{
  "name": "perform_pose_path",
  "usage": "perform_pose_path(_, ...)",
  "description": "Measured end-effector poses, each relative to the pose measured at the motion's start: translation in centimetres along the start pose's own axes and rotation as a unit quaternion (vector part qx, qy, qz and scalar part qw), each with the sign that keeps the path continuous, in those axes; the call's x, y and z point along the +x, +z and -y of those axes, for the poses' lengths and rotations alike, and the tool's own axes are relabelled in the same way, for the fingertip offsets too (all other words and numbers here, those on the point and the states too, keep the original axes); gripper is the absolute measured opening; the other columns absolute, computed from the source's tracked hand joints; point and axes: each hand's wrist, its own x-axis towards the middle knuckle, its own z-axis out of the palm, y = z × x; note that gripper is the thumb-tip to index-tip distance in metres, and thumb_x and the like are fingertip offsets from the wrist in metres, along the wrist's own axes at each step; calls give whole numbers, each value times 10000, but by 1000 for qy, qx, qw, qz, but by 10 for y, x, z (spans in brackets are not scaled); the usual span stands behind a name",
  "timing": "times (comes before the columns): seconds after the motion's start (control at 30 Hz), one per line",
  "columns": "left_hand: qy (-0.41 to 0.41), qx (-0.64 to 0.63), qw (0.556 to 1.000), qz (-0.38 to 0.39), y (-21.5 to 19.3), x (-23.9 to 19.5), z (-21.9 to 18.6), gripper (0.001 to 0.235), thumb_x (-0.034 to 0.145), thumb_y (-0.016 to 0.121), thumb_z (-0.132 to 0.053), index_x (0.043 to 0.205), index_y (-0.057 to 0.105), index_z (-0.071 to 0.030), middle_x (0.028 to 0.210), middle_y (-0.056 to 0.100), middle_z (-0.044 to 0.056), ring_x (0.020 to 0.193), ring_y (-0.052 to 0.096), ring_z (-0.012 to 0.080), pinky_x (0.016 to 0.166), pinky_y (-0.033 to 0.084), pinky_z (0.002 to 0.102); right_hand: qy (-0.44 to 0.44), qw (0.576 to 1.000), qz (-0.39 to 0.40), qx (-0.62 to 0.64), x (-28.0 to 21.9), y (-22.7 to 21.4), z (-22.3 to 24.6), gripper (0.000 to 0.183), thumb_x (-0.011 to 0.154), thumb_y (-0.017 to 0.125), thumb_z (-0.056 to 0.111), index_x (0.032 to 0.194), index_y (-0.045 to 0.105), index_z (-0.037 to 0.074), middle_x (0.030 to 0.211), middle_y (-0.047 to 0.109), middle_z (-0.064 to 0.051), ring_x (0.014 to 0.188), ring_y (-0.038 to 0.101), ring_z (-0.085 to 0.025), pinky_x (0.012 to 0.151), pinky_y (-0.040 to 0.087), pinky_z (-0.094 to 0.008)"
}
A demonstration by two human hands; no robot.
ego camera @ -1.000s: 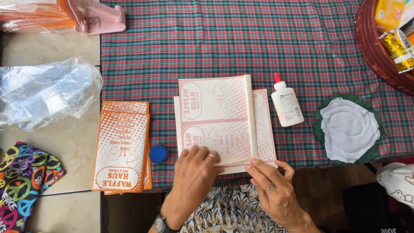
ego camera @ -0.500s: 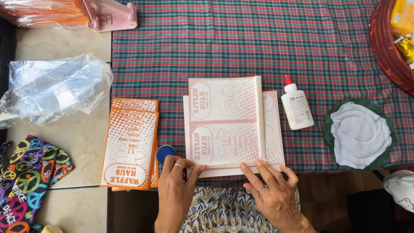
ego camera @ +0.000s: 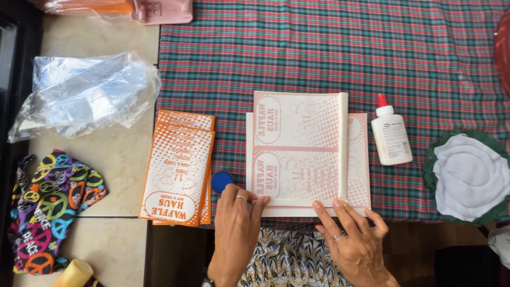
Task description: Manually folding and gluing paper bags on a table.
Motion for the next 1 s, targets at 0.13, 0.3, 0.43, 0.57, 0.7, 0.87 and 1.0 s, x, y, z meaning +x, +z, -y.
perform_pose_path(0.13,-3,-4,1000,10,-1,1,0,252,977,729,-286,930,612,-69,967,549,65,824,555,273,744,484,435,0,1000,8,0,-6,6,0,514,937,744,392,1425,640,270,1425,576,-36,1217,594,-208,1079,295,-446)
perform_pose_path(0.3,40,-5,999,-20,1,1,2,258,972,744,-251,911,580,-62,919,530,68,806,513,244,723,463,405,0,1000,13,-13,-11,9,-2,494,940,756,351,1418,654,282,1423,554,-17,1202,600,-201,1080,286,-457)
perform_pose_path(0.43,63,-16,997,-53,0,-1,2,283,951,780,-210,892,547,-59,911,526,72,768,500,248,679,453,407,-2,1000,6,-14,-9,10,-1,488,939,778,303,1412,659,284,1427,556,-11,1217,615,-205,1076,281,-454)
perform_pose_path(0.57,13,-84,990,-113,6,-4,-1,261,942,766,-202,963,553,-51,947,555,98,793,554,247,673,496,388,4,1000,-1,-5,-3,7,0,481,939,784,260,1404,662,261,1372,587,-16,1183,615,-193,1069,285,-445)
perform_pose_path(0.7,50,-83,981,-170,20,-5,-2,94,974,696,-102,1042,663,-47,1000,605,105,848,603,255,686,528,376,17,1000,13,15,-3,5,0,504,958,743,258,1445,613,263,1308,592,11,1162,594,-181,1073,269,-441)
perform_pose_path(0.87,182,16,963,-196,22,-5,0,220,986,606,16,999,722,-170,1043,637,7,799,418,229,645,300,372,1,1000,5,16,5,-2,1,450,977,703,235,1423,637,231,1406,605,67,1242,579,-164,1070,278,-437)
perform_pose_path(1.0,269,58,953,-125,27,-19,20,307,999,727,-140,1287,696,-40,1274,656,28,1027,592,215,785,415,363,9,1000,-2,16,3,-1,2,413,991,689,207,1402,662,238,1433,610,86,1276,576,-152,1057,297,-417)
